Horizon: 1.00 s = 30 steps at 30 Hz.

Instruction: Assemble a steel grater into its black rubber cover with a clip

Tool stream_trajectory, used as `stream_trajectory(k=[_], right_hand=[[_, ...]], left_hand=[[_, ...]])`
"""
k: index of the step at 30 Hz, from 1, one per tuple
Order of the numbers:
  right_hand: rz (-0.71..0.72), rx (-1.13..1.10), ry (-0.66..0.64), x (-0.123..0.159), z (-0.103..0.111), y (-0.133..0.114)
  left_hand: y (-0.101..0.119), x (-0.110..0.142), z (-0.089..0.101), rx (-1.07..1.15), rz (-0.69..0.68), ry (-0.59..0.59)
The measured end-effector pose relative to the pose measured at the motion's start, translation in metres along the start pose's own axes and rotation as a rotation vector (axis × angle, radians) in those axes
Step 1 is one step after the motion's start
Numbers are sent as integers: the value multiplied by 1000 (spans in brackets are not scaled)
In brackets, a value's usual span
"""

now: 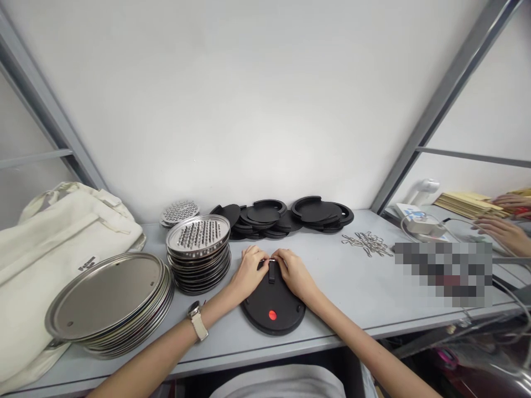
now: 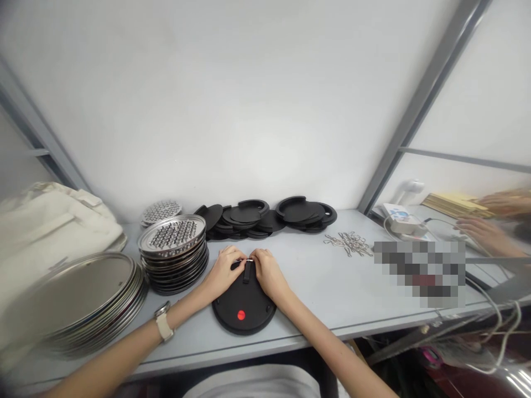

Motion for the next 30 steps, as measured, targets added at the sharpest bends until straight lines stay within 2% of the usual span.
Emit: stream_trajectory(k=[9, 18, 25, 30], right_hand=[[7, 22, -13, 1, -2, 1], [-30, -33, 64, 1, 0, 8], [9, -141, -24, -1, 2, 4], [-1, -183, -2, 0, 3, 6]], left_hand=[[0, 2, -1, 25, -15, 23], [-2, 3, 1, 28, 96, 81], [-2, 2, 3, 27, 118, 68], [1, 2, 6, -46, 84, 63]])
Point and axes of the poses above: each hand's wrist, its own x-axis away from the middle knuckle, its own z-axis out of the back of the hand, y = z × x, the point moved 2 cm from there along -x, towards the middle knuckle, and after that the axes turned 13 degrees about -x, right-handed, at the moved point
